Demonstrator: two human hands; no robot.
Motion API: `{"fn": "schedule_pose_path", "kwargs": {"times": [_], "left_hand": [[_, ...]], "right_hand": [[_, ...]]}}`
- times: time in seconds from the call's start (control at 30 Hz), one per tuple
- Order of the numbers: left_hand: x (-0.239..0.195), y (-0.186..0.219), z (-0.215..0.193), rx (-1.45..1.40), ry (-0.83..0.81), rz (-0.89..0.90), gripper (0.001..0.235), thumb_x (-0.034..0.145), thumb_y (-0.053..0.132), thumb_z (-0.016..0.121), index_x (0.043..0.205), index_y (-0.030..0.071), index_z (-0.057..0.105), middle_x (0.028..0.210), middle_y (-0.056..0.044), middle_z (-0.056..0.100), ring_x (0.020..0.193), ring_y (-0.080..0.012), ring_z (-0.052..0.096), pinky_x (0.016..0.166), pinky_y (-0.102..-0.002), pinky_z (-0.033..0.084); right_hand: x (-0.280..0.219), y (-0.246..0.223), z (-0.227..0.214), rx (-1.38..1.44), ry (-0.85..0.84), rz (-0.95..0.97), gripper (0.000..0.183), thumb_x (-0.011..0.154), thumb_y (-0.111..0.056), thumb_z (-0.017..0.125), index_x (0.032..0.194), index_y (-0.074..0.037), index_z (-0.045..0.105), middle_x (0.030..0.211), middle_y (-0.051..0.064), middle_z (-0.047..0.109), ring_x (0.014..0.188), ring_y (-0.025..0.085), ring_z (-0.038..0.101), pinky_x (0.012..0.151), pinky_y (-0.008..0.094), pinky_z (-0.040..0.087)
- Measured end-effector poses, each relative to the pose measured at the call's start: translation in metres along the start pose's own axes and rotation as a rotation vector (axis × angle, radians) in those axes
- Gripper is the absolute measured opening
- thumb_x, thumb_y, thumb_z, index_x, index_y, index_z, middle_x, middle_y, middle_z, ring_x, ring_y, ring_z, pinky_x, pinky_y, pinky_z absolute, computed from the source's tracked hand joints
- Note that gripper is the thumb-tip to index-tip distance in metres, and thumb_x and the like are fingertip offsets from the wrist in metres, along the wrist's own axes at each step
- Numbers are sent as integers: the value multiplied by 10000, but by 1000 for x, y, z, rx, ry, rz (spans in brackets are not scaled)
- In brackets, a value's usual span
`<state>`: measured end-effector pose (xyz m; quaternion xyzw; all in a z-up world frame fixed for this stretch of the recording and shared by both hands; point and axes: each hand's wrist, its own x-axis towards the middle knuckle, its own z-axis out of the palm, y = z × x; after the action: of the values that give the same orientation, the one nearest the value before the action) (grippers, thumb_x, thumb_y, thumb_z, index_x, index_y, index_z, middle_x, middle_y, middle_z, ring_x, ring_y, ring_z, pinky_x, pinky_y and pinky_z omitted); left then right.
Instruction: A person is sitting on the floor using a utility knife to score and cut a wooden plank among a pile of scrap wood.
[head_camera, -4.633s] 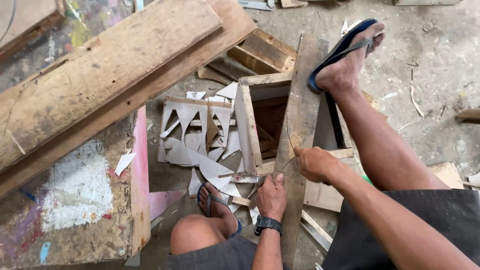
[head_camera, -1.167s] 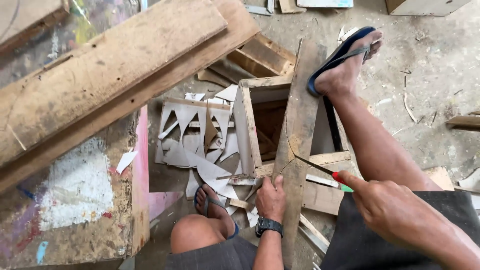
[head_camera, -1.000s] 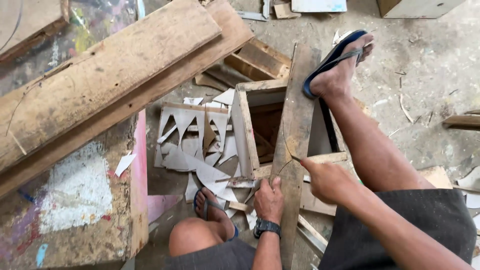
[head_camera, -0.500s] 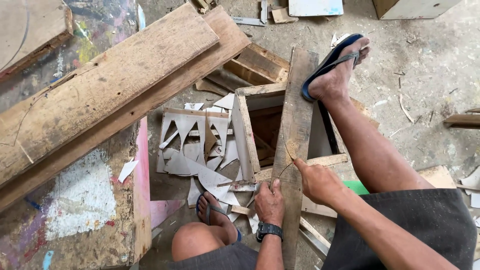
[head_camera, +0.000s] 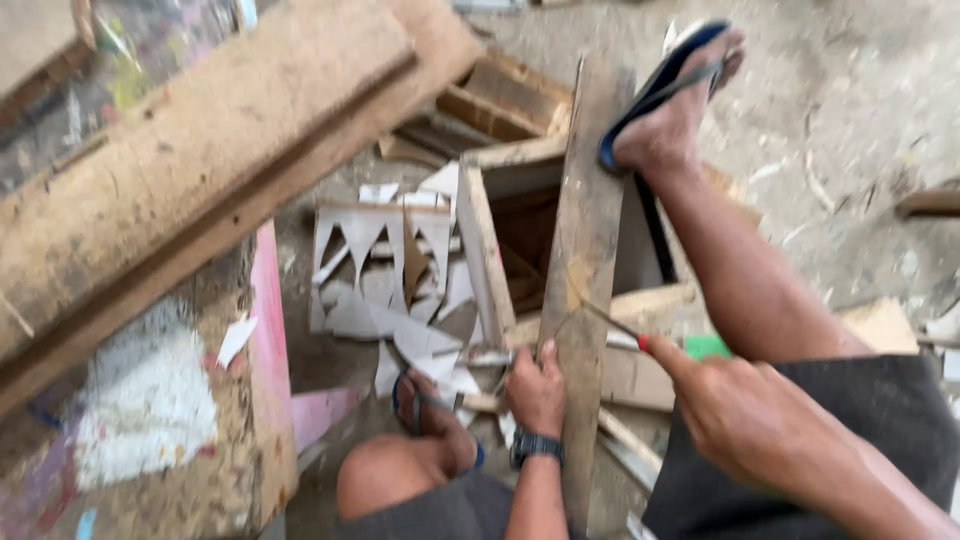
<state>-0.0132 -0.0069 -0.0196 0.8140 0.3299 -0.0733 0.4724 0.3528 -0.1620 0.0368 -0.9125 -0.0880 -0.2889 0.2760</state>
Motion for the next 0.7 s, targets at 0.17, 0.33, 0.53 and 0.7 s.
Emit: {"fn": "schedule_pose_path", "kwargs": {"times": [0.17,0.33,0.53,0.7], "left_hand": [[6,4,-1,44,-49,-40,431,984,521,537,973,109,663,746,-96,722,642,-261,702,594,-398,576],[-3,2,-7,14,-60,-59,375,983,464,570,945,104,667,788,-119,739,692,-279,722,657,-411,599],[7,6,-9,-13,-62,-56,340,958,444,611,902,110,643,778,-118,730,684,-303,705,664,-437,576],[7,9,-8,36,-113,-134,328,967,485,581,984,163,642,868,-55,730,751,-214,707,665,-388,582]], "right_hand": [[33,-83,-40,907,117,768,1179,762,-846,234,1577,-136,-239,1695,56,-293,1577,213,-235,1286,440,-108],[22,-60,-30,745,-7,651,1116,842,-859,217,1561,-167,-283,1690,119,-325,1562,275,-302,1276,488,-167],[39,-82,-41,947,111,850,1175,759,-834,222,1585,-130,-230,1709,59,-245,1597,219,-156,1295,428,-58],[44,-65,-50,656,104,577,1146,801,-677,365,1593,-83,-212,1701,162,-227,1605,305,-163,1314,479,-77]]}}
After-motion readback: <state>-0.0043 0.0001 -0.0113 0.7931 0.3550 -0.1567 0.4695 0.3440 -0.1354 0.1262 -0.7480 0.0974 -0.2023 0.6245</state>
